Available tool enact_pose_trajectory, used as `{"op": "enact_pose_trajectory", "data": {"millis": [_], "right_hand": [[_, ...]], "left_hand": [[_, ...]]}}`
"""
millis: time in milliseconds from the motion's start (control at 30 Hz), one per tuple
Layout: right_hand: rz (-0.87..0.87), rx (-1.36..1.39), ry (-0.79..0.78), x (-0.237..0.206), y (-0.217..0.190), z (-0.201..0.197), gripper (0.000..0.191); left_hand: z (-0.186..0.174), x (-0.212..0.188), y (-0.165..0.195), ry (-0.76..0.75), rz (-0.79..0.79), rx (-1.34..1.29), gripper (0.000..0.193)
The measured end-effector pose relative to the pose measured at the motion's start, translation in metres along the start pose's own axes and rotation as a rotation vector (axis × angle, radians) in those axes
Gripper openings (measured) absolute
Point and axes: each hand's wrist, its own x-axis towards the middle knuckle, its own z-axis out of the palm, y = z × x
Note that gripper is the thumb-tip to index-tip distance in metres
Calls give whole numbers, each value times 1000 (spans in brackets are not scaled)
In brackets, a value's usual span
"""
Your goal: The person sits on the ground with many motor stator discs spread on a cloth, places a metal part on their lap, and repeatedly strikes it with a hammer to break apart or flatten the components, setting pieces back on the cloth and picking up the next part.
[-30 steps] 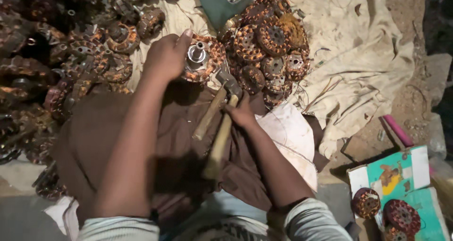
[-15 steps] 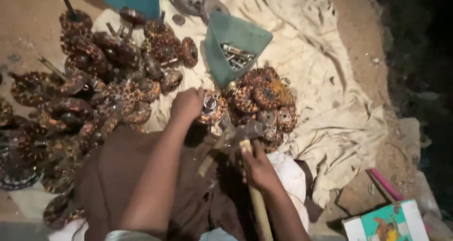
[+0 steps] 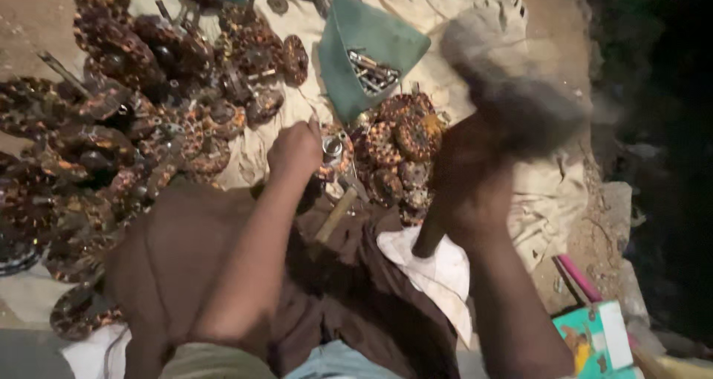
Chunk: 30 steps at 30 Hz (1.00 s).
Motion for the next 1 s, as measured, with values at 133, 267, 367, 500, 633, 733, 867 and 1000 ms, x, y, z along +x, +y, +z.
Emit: {"op": "enact_pose_trajectory", "data": {"millis": [133,267,367,500,633,733,867,1000], "right_hand": [[297,-420,-394,-2,29,31,61],[793,-140,-183,-8,3,-16,62],[220,-374,49,4,-35,-58,50],[-140,182,118,17,-52,-59,47],[192,-233,-106,6,4,1,47],[779,-320,-243,-16,41,21,66],[850,21,-44,-23,24,-21,69],[302,-185,128,-8,-39,-78,29]], "left_hand": [[1,4,1,-33,-74,8,58],[1,2,3,-32,-42,9,60],[1,-3,3,11,0,4,58],[5,-3,1,19,-5,41,58],[12,10,-5,-16,-23,30,55],[17,18,-10,4,61,43,50],[20,18,-9,85,385,172,46],[19,8,-5,80,48,27,54]]}}
